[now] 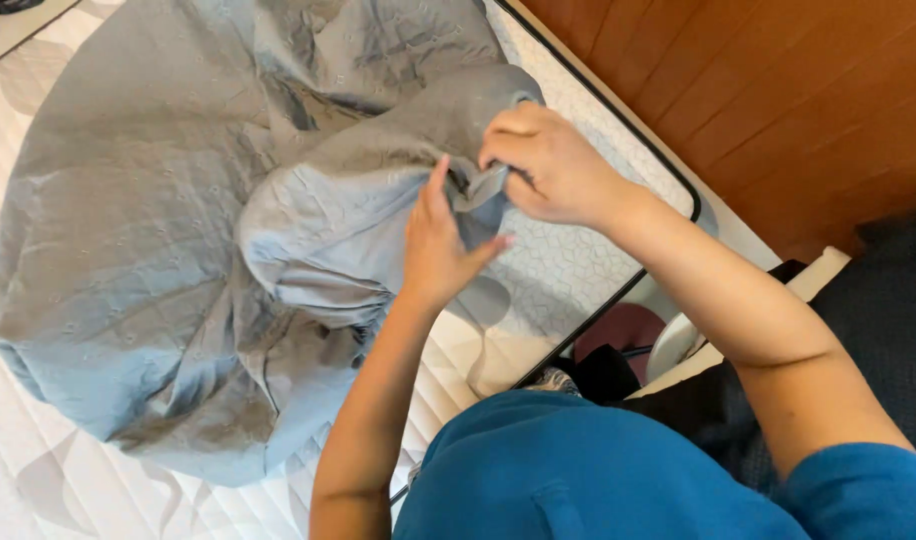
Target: Changing the bedsheet on a mattress in a hotel room.
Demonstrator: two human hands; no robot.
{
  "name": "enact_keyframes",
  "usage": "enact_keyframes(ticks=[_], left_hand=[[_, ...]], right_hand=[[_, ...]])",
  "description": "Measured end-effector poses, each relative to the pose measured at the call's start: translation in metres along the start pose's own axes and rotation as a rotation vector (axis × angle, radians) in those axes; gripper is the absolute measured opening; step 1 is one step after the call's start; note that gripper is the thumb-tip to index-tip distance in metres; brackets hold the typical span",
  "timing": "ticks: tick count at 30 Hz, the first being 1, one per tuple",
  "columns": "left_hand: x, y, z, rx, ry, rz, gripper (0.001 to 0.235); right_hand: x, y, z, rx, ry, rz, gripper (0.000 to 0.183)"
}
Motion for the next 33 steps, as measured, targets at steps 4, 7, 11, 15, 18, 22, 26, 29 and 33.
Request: enact_keyframes(ticks=[4,7,11,15,18,22,26,29,33], left_hand=[[0.030,-0.022,-0.062,-0.133,0.213,0.020,0.051],[0.047,-0.012,-0.097,-0.478,0.321,-0.115,0.037],[0.063,0.017,-0.080,-0.381,0.654,-0.395,0.061],[0.063,0.029,-0.063,-0.704,0.617,-0.493,0.059],[0.059,0.038,-0.047,-1.102,0.734,-0.615,0.058],[0.043,0.045,-0.045,-1.184,0.750,-0.608,0.056],[0.015,0.048,-0.054,-1.180,0.738,-0.529,0.062],[-0.010,0.069,-0.085,-1.133,0.705,-0.316,0.056],[-0.077,0.077,-0.204,-0.471,0.901,-0.193,0.046]], right_hand=[[0.004,-0.020,-0.015,-0.003,-0.070,-0.079,0.029],[-0.026,-0.049,-0.004,0.010,-0.138,0.183,0.037],[-0.106,-0.133,0.041,-0.292,-0.523,0.301,0.091],[-0.240,-0.281,0.081,0.495,-1.556,0.722,0.097],[-0.268,-0.367,0.066,1.098,-1.775,0.484,0.055],[-0.167,-0.351,0.049,1.299,-1.371,0.423,0.047],[-0.069,-0.246,0.041,1.669,-1.059,0.962,0.053],[-0.076,-0.204,0.054,1.784,-0.915,1.215,0.053],[-0.155,-0.197,0.074,1.566,-1.091,0.992,0.041]])
Point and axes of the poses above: each hand's wrist, its own x-axis towards the middle knuckle, its own y-axis out of the back of the hand, z = x × y, the point moved 3 cm from there along x, towards the middle knuckle, and after that the axes turned 11 degrees about y, right-handed, at the moved point
